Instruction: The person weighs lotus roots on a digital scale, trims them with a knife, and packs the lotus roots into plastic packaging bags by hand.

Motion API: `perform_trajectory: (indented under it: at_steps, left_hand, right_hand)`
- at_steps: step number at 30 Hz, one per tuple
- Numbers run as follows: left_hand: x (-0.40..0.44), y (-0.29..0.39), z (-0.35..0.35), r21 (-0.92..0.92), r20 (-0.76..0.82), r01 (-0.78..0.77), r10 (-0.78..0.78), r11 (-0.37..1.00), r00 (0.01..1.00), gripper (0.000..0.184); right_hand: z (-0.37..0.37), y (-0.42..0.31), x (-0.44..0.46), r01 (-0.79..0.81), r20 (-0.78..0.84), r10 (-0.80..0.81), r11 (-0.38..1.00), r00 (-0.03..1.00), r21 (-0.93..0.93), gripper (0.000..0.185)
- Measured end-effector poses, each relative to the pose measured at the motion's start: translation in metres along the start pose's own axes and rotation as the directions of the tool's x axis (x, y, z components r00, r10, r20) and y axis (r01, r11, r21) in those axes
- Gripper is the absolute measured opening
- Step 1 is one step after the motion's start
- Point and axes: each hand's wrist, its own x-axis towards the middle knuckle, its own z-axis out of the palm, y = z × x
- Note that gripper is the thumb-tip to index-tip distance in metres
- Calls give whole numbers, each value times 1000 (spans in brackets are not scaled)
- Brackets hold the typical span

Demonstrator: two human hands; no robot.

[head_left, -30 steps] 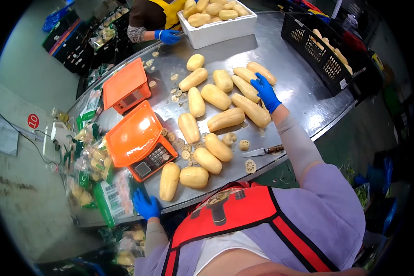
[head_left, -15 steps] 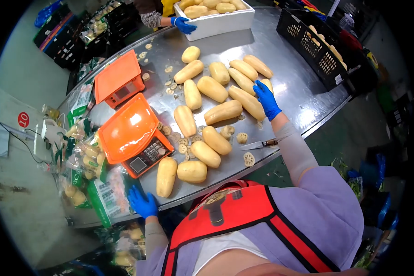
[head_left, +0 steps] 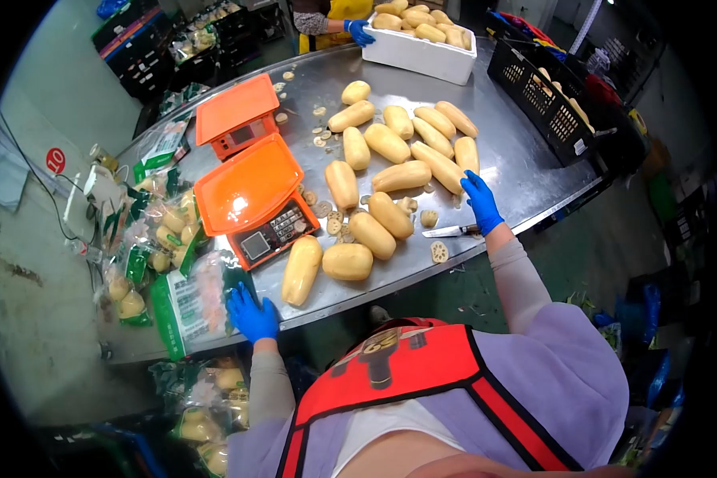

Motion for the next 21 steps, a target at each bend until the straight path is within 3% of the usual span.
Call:
perform_trajectory:
  at_steps: [11, 17, 21]
  left_hand:
    - [0, -7, 9, -149, -169, -53, 28, 987, 985, 73]
    - [-2, -4, 6, -207, -204, -78, 35, 975, 978, 72]
    - [-3, -3, 7, -132, -221, -62, 32, 989, 975, 73]
  right_hand:
    - [24, -3, -41, -20, 42, 18, 998, 999, 53, 51]
    - [0, -2, 8, -37, 45, 29, 982, 999, 183, 54]
    - [-23, -10, 55, -87, 44, 80, 978, 996, 189, 61]
